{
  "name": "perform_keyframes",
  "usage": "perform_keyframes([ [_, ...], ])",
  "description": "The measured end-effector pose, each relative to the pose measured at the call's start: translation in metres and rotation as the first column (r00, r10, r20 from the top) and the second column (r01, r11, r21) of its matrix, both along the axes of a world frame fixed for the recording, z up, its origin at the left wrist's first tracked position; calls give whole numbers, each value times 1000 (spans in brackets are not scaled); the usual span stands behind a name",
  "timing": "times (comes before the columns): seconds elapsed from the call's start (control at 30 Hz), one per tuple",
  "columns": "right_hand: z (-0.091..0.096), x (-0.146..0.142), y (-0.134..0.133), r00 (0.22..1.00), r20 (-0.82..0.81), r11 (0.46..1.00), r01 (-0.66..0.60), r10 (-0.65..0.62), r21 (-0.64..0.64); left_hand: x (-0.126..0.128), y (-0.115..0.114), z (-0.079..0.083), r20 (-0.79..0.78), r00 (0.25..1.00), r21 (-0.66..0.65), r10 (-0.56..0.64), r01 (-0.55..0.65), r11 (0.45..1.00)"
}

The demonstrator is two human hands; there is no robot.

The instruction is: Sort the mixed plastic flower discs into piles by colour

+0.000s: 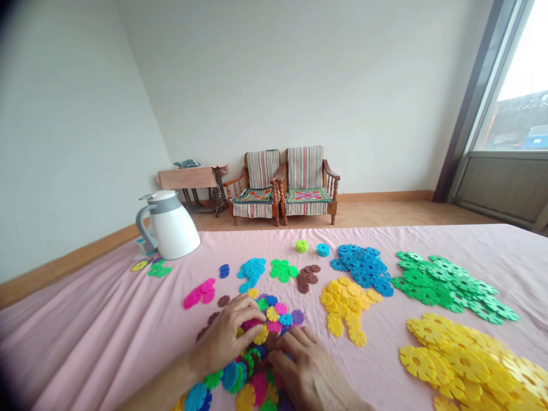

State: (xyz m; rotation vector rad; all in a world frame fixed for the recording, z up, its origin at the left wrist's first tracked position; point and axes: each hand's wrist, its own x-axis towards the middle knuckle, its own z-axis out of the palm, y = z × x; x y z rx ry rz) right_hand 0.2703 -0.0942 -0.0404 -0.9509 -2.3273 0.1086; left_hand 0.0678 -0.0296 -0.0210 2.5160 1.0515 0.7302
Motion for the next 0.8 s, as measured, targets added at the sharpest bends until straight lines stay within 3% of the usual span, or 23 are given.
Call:
perform_keyframes([
  [0.2, 1, 18, 16, 944, -143, 954, 290, -297, -68, -1, 2, -5, 3, 1000, 77, -20, 20, 997],
  [0.33, 1, 36, 48, 871, -66, 872, 480, -487, -97, 0, 2, -6, -1, 1000, 115, -22, 22, 993],
  [0.5, 2, 44, 77, 816, -10, 811, 573, -578, -118, -1, 3, -4, -41, 999, 137, -9, 14, 990],
  [0.6, 7, 36, 76, 826, -17, 822, 558, -563, -112, -3, 4, -4, -46, 999, 149, 6, 1, 989],
  [0.7, 16, 19, 60, 912, -54, 900, 388, -406, -200, -5, 5, -5, -40, 999, 153, 31, -24, 988],
  [0.8, 22, 3, 39, 961, -88, 931, 227, -261, -288, -5, 5, -5, -50, 998, 148, 47, -40, 988],
])
